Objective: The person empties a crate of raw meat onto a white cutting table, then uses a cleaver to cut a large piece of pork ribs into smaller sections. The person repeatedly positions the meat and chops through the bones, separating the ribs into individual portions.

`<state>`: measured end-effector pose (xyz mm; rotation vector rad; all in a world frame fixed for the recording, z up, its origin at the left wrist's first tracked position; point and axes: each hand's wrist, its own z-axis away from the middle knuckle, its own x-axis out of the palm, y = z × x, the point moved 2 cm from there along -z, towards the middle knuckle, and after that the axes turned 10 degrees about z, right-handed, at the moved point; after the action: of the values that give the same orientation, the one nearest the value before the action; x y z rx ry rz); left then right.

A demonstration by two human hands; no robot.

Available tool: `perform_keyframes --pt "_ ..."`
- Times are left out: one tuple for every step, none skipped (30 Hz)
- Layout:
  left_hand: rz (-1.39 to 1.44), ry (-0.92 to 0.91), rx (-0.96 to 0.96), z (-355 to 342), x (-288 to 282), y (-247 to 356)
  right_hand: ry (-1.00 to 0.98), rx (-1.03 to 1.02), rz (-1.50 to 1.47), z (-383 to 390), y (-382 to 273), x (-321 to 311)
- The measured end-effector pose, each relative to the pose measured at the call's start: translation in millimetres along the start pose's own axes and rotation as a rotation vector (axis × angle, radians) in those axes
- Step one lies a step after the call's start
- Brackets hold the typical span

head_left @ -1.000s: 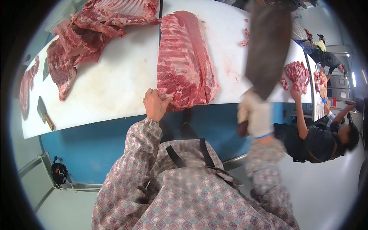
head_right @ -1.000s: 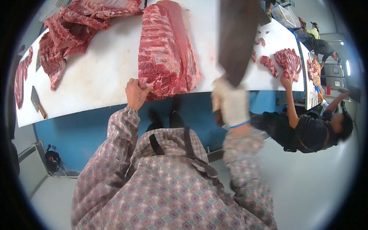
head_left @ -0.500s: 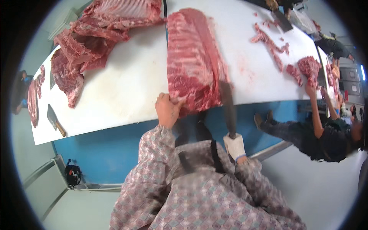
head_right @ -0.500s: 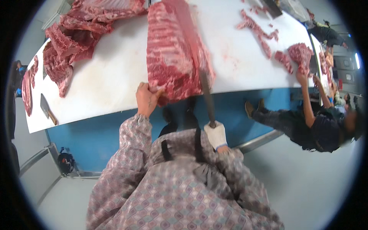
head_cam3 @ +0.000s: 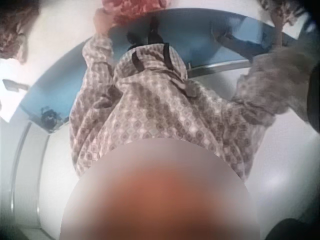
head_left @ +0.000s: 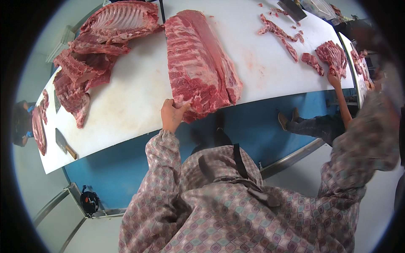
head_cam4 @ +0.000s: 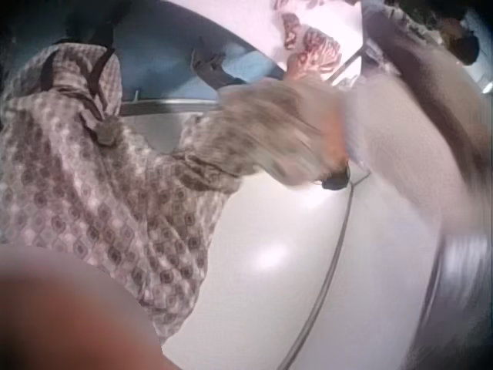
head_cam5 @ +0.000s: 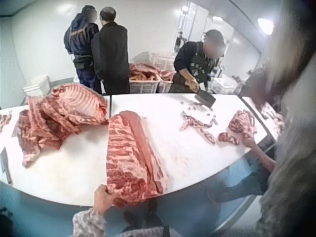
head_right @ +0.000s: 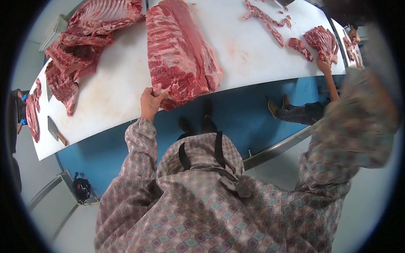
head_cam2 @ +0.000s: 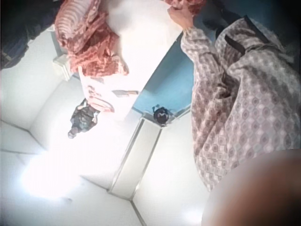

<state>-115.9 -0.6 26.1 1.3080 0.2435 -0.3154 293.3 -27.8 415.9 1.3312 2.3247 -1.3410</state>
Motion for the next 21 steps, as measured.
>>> perform_keyframes --pt "0.033 -0.003 -0.005 0 0 -1 0.016 -0.015 0.001 6 5 8" --pt "0.084 0.002 -0.017 1 1 -2 0.001 0.014 0.018 23 14 28" --pt "0.029 -0.007 -0.015 2 2 -1 -0.056 0.083 0.057 56 23 59" --pt "-0.005 -0.004 -0.005 4 2 -1 -0.146 0.177 0.106 96 35 92" --pt "-0.040 0.011 -0.002 4 1 1 -0.296 0.313 0.189 149 44 125" --pt "-0.010 0.006 -0.019 5 2 2 -0.505 0.449 0.311 207 51 152" --pt "0.020 0.036 -0.038 6 0 3 -0.718 0.489 0.423 258 58 166" --pt "0.051 0.029 -0.062 4 -2 5 -0.877 0.518 0.463 303 58 173" --pt "0.065 0.014 -0.032 3 -5 8 -0.878 0.692 0.289 327 68 162" --pt "0.038 -0.012 -0.013 -2 -8 11 -0.856 0.869 0.128 343 69 147" --pt "0.010 -0.037 -0.007 -3 -13 12 -0.835 0.927 0.092 342 73 136" --pt "-0.029 -0.110 -0.059 -2 -14 12 -0.749 0.914 0.019 329 76 121" --pt "0.354 -0.199 -0.254 -5 -15 8 -0.630 0.866 -0.068 310 76 111" --pt "0.315 -0.197 -0.224 -4 -18 7 -0.590 0.984 -0.347 290 75 112" --pt "0.241 -0.160 -0.127 -7 -22 7 -0.607 1.058 -0.393 272 71 110" --pt "0.198 -0.172 -0.117 -6 -24 5 -0.612 1.094 -0.368 257 68 114" --pt "0.164 -0.166 -0.110 -8 -25 2 -0.617 1.130 -0.375 248 64 112" --pt "0.157 -0.165 -0.135 -7 -27 -1 -0.624 1.136 -0.419 245 59 115" --pt "0.188 -0.157 -0.123 -10 -26 -3 -0.621 1.145 -0.321 250 57 117" --pt "0.162 -0.164 -0.118 -12 -26 -6 -0.618 1.157 -0.292 260 56 117" --pt "0.172 -0.169 -0.102 -11 -25 -8 -0.685 1.173 -0.303 276 57 118"
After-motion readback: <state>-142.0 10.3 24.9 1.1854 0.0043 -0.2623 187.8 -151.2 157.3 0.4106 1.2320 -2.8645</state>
